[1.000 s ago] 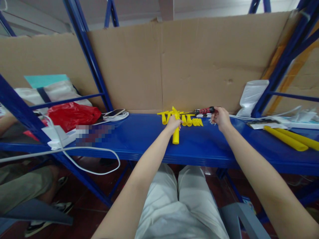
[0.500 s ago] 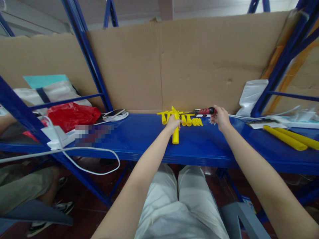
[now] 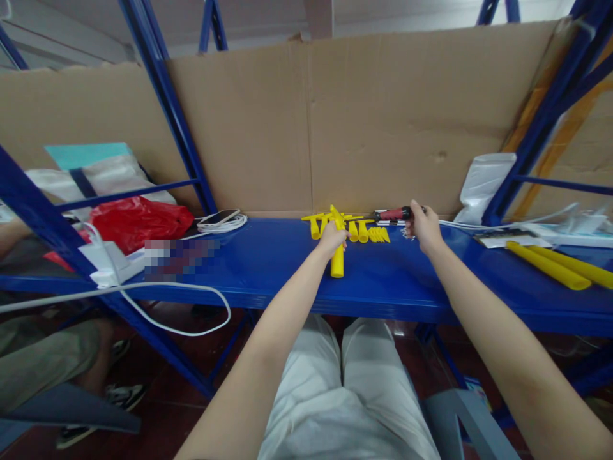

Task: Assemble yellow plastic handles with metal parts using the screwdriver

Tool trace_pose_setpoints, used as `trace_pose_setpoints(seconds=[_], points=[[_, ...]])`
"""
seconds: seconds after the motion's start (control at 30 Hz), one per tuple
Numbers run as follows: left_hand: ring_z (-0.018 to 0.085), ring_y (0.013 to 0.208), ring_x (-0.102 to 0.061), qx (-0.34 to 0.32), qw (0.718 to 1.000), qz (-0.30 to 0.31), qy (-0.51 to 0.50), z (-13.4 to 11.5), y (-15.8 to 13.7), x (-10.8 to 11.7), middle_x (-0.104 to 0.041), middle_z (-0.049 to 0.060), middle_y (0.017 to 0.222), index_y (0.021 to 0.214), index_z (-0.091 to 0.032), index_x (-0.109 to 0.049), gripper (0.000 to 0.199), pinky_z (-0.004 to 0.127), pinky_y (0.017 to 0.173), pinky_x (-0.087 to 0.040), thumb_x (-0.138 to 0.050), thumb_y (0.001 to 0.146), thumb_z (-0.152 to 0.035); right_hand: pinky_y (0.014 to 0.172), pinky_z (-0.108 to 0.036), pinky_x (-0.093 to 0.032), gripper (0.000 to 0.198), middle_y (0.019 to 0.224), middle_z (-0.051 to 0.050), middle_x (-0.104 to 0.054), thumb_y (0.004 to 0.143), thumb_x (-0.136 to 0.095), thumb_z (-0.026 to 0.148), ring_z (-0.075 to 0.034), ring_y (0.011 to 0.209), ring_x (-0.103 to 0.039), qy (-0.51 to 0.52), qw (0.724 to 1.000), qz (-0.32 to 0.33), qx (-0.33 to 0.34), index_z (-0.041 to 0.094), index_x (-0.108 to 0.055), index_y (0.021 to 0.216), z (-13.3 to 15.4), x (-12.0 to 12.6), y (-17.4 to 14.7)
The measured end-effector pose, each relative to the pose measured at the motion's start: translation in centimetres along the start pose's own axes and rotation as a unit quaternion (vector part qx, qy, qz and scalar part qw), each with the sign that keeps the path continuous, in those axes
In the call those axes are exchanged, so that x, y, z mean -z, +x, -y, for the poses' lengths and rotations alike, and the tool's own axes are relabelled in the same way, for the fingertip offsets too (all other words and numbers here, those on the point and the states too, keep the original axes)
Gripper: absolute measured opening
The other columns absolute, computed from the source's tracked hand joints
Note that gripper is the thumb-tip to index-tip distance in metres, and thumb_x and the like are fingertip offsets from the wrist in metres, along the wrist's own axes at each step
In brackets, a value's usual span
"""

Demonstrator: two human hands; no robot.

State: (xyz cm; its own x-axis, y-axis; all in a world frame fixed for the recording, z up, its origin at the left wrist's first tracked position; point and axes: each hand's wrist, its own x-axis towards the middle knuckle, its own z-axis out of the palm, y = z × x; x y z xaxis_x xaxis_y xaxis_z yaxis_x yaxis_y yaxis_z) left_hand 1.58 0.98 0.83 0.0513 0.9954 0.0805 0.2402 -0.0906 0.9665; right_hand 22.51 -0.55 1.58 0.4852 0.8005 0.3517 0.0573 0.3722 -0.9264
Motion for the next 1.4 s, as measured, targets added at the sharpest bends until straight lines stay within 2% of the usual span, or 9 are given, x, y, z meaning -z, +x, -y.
trace_pose_setpoints(seconds=[0.13,0.27,0.37,0.5,0.73,0.87,1.0,1.2,1.4], points=[[0.007,0.041,-0.046,0.003,1.0,-0.006,0.002,0.1,0.0,0.0,-0.052,-0.006,0.06,0.106,-0.015,-0.053,0.032,0.02,0.045,-0.042,-0.061,0.077,-0.004,0.031,-0.022,-0.026,0.032,0.041,0.009,-0.037,0.079,-0.065,0.046,-0.008,0.032,-0.034,0.007,1.0,0.011,0.0,0.023,-0.044,0.075,0.0,0.1,-0.1],[0.007,0.04,-0.045,-0.008,1.0,-0.002,-0.005,0.0,-0.1,-0.1,-0.049,-0.008,0.056,0.102,-0.015,-0.053,0.029,0.019,0.044,-0.04,-0.06,0.077,-0.003,0.031,-0.021,-0.028,0.021,0.044,0.008,-0.043,0.081,-0.061,0.036,-0.009,0.034,-0.039,0.027,0.999,0.002,-0.038,0.023,-0.045,0.076,0.6,-0.1,-0.1],[0.007,0.038,-0.044,-0.013,1.0,-0.002,-0.009,-0.1,-0.3,-0.1,-0.045,-0.009,0.054,0.099,-0.015,-0.051,0.028,0.019,0.042,-0.038,-0.059,0.076,-0.001,0.031,-0.021,-0.028,0.026,0.046,0.007,-0.047,0.08,-0.063,0.04,-0.009,0.035,-0.042,0.02,0.999,0.001,-0.025,0.023,-0.044,0.075,0.7,-0.1,-0.3],[0.008,0.038,-0.044,-0.009,1.0,-0.006,-0.005,-0.2,-0.5,0.0,-0.045,-0.01,0.052,0.098,-0.015,-0.051,0.028,0.019,0.041,-0.038,-0.059,0.076,-0.001,0.029,-0.022,-0.024,0.033,0.039,0.009,-0.038,0.081,-0.063,0.047,-0.008,0.03,-0.033,-0.011,1.0,0.003,0.01,0.024,-0.042,0.072,0.4,0.0,-0.4],[0.008,0.038,-0.045,-0.012,1.0,0.004,-0.002,0.0,-0.3,-0.1,-0.044,-0.009,0.051,0.099,-0.015,-0.051,0.026,0.019,0.042,-0.038,-0.059,0.077,-0.004,0.031,-0.02,-0.028,0.023,0.043,0.009,-0.044,0.082,-0.06,0.039,-0.009,0.032,-0.039,0.014,0.999,-0.006,-0.04,0.023,-0.044,0.079,0.9,-0.1,-0.3],[0.008,0.039,-0.045,-0.009,1.0,0.003,0.0,0.1,-0.1,-0.1,-0.046,-0.009,0.053,0.101,-0.015,-0.052,0.027,0.02,0.043,-0.04,-0.059,0.077,-0.005,0.031,-0.021,-0.029,0.026,0.046,0.007,-0.046,0.083,-0.06,0.043,-0.01,0.035,-0.041,-0.001,1.0,-0.005,-0.013,0.023,-0.045,0.078,0.8,-0.2,-0.5],[0.007,0.039,-0.045,-0.007,1.0,-0.003,0.001,0.1,0.0,0.0,-0.048,-0.008,0.055,0.103,-0.015,-0.052,0.03,0.02,0.045,-0.042,-0.06,0.076,-0.004,0.03,-0.023,-0.026,0.034,0.039,0.009,-0.035,0.082,-0.061,0.051,-0.009,0.031,-0.034,-0.015,1.0,-0.002,0.008,0.023,-0.044,0.073,0.5,0.0,-0.4],[0.009,0.04,-0.047,-0.015,1.0,0.001,0.002,0.0,-0.2,0.0,-0.048,-0.007,0.054,0.102,-0.014,-0.054,0.025,0.021,0.045,-0.042,-0.059,0.079,-0.006,0.03,-0.021,-0.028,0.025,0.043,0.008,-0.042,0.082,-0.061,0.04,-0.01,0.032,-0.038,0.032,0.999,-0.001,-0.044,0.023,-0.045,0.075,0.8,0.0,-0.2],[0.008,0.04,-0.046,-0.007,1.0,-0.006,-0.002,0.0,-0.2,0.0,-0.048,-0.008,0.053,0.101,-0.014,-0.055,0.027,0.02,0.045,-0.042,-0.06,0.076,-0.004,0.029,-0.021,-0.026,0.037,0.04,0.01,-0.035,0.079,-0.065,0.053,-0.008,0.03,-0.035,0.014,1.0,0.015,-0.007,0.023,-0.044,0.073,0.6,0.1,-0.4]])
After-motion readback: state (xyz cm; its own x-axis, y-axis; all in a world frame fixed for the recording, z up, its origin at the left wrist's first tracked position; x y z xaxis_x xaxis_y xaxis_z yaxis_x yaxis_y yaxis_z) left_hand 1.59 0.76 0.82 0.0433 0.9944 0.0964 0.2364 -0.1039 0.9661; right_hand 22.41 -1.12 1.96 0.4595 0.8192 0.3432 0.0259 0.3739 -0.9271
